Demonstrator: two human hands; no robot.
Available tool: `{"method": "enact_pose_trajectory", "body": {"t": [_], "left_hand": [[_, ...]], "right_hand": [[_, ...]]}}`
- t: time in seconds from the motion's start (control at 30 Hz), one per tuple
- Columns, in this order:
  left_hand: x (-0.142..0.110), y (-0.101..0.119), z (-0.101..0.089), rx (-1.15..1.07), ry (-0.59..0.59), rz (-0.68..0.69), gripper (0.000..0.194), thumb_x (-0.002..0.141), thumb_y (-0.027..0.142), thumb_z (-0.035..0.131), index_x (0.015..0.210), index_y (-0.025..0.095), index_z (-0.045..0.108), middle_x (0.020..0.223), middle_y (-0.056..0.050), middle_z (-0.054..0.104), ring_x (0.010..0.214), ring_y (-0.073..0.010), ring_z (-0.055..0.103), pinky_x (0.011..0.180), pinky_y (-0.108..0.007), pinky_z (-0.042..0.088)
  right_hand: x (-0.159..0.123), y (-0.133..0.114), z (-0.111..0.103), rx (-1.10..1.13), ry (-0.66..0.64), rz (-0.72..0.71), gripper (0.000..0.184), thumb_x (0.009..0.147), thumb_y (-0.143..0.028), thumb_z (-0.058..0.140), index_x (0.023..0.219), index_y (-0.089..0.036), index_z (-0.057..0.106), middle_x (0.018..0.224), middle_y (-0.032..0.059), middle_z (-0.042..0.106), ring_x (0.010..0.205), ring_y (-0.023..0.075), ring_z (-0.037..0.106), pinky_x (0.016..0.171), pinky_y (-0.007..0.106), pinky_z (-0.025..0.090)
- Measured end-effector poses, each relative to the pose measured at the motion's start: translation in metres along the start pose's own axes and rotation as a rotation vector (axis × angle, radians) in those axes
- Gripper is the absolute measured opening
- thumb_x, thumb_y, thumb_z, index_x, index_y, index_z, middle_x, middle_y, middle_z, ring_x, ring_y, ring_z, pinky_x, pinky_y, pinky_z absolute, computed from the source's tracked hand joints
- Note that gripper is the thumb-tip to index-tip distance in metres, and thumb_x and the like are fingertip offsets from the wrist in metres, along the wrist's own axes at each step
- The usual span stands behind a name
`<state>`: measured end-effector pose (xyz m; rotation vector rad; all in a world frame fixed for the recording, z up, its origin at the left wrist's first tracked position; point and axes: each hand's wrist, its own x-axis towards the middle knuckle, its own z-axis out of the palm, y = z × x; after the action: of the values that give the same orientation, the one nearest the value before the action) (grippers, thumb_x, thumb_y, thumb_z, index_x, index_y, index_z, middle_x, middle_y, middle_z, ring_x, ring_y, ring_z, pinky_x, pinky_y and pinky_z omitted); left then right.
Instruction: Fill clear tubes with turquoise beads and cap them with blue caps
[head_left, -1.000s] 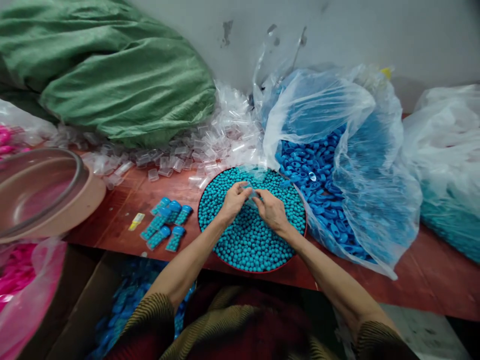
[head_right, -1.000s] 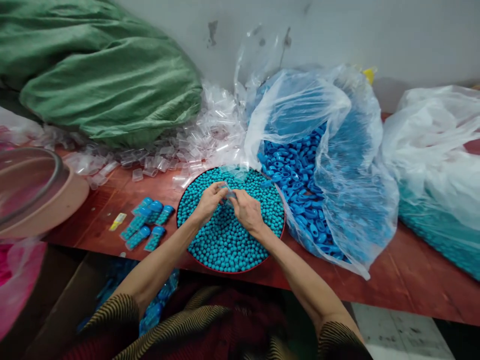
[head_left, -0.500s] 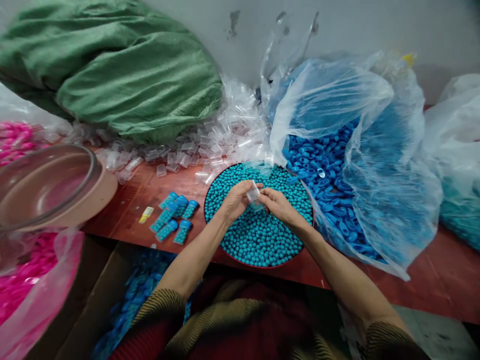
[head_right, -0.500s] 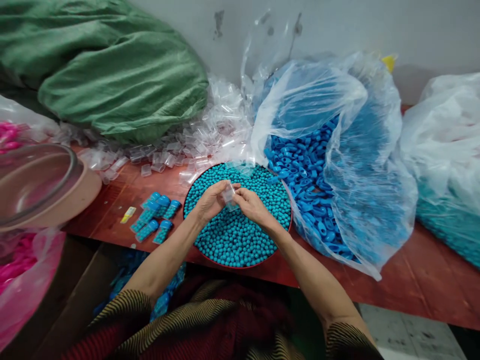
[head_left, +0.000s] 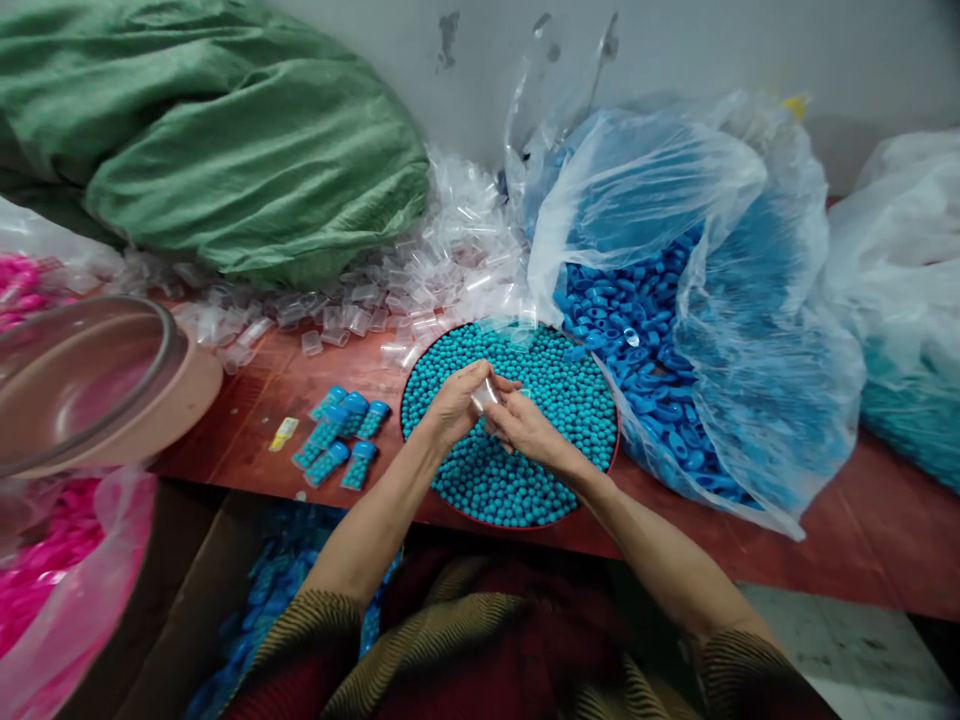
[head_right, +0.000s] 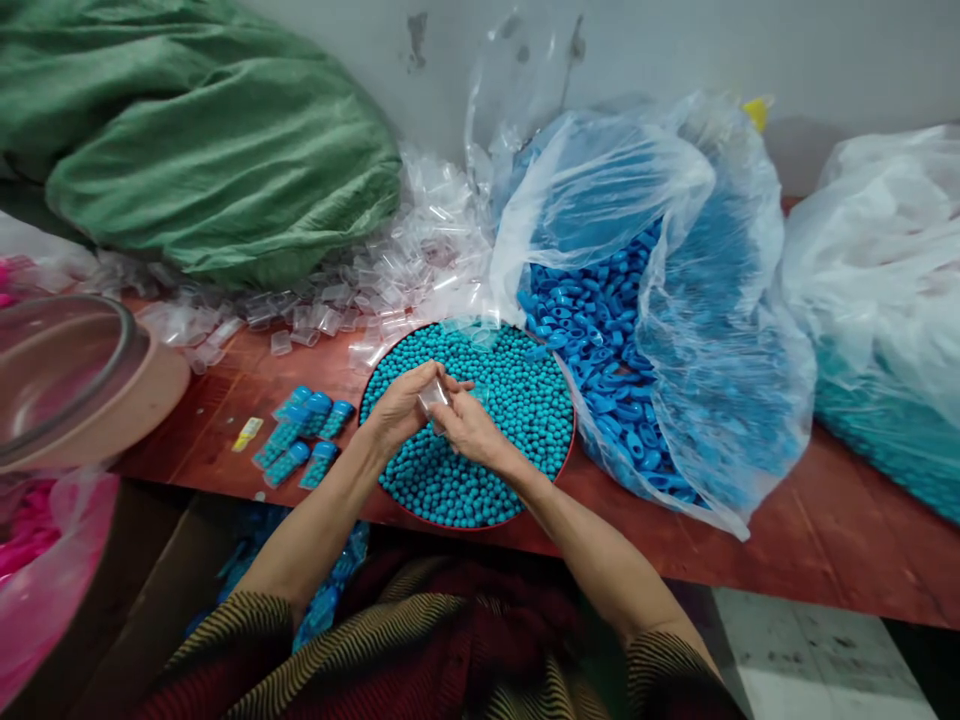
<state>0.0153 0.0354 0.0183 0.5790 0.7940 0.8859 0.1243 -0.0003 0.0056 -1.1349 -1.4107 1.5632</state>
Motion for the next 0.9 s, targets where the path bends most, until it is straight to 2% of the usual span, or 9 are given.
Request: {"method": "enact_pose_trajectory", "body": {"t": [0.13,0.27,0.33,0.43,0.53,0.63,0.7,0.77,0.9], "left_hand": [[0.004,0.014,-0.004,0.0,0.018,0.027,0.027,0.074,0.037,0.068,0.071,0.015,0.054,0.054,0.0,0.061,0.069,-0.0195,0.067,0.071,-0.033,0.053],[-0.002,0.052,-0.026,0.074,0.049,0.236,0.031,0.074,0.04,0.068,0.069,0.016,0.049,0.05,0.006,0.054,0.052,-0.0106,0.059,0.063,-0.027,0.052],[-0.009,0.06,-0.031,0.234,-0.014,0.175,0.038,0.071,0.049,0.069,0.077,0.016,0.051,0.054,0.004,0.057,0.049,-0.0119,0.057,0.05,-0.024,0.048],[-0.015,0.041,-0.025,0.419,-0.049,0.169,0.051,0.065,0.06,0.069,0.081,0.016,0.048,0.065,0.002,0.06,0.047,-0.01,0.055,0.041,-0.019,0.038],[-0.012,0.003,-0.014,0.442,0.105,0.311,0.055,0.06,0.062,0.07,0.077,0.017,0.044,0.062,0.005,0.053,0.053,-0.0072,0.053,0.048,-0.018,0.042],[-0.007,-0.023,-0.01,0.388,0.213,0.334,0.05,0.069,0.063,0.062,0.078,0.016,0.048,0.062,0.006,0.047,0.054,-0.0058,0.048,0.052,-0.017,0.042],[-0.009,-0.03,-0.011,0.372,0.218,0.297,0.049,0.076,0.064,0.052,0.086,0.017,0.051,0.067,0.004,0.05,0.059,-0.0076,0.049,0.054,-0.019,0.043],[-0.015,-0.031,-0.013,0.415,0.164,0.269,0.049,0.078,0.063,0.05,0.097,0.017,0.049,0.077,0.001,0.055,0.068,-0.0105,0.054,0.062,-0.023,0.046],[-0.029,-0.033,-0.015,0.623,0.136,0.227,0.059,0.065,0.039,0.073,0.108,0.017,0.04,0.089,-0.001,0.057,0.078,-0.0134,0.056,0.073,-0.027,0.046]], "right_hand": [[-0.018,-0.005,0.005,-0.097,0.112,-0.042,0.019,0.087,-0.036,0.043,0.095,-0.02,0.05,0.062,-0.0051,0.047,0.047,0.0084,0.04,0.043,0.021,0.038],[-0.056,-0.005,0.0,-0.084,-0.158,0.034,0.014,0.088,-0.035,0.045,0.089,-0.021,0.049,0.065,-0.0041,0.051,0.05,0.0088,0.045,0.046,0.022,0.041],[-0.064,-0.003,-0.005,-0.018,-0.08,0.022,0.018,0.089,-0.035,0.043,0.1,-0.022,0.049,0.069,-0.0033,0.053,0.057,0.0104,0.05,0.053,0.024,0.047],[-0.052,0.001,-0.01,0.038,0.122,-0.029,0.022,0.086,-0.037,0.048,0.101,-0.021,0.052,0.083,0.0007,0.056,0.074,0.0144,0.058,0.064,0.029,0.052],[-0.03,0.006,-0.007,0.167,0.281,-0.023,0.024,0.082,-0.042,0.052,0.094,-0.02,0.054,0.086,0.0015,0.058,0.074,0.0154,0.06,0.067,0.033,0.053],[-0.018,0.014,0.001,0.1,0.406,-0.063,0.026,0.079,-0.042,0.054,0.092,-0.02,0.057,0.088,0.0032,0.062,0.081,0.0183,0.061,0.075,0.036,0.052],[-0.018,0.019,0.004,-0.023,0.479,-0.1,0.024,0.081,-0.04,0.052,0.093,-0.019,0.057,0.091,0.0046,0.063,0.087,0.0195,0.059,0.079,0.036,0.05],[-0.022,0.025,0.005,-0.088,0.516,-0.113,0.022,0.084,-0.038,0.049,0.094,-0.02,0.055,0.092,0.005,0.062,0.085,0.0186,0.059,0.075,0.034,0.05],[-0.032,0.033,0.009,-0.017,0.467,-0.086,0.017,0.083,-0.037,0.054,0.089,-0.021,0.054,0.081,0.0017,0.06,0.069,0.0156,0.057,0.059,0.028,0.049]]}}
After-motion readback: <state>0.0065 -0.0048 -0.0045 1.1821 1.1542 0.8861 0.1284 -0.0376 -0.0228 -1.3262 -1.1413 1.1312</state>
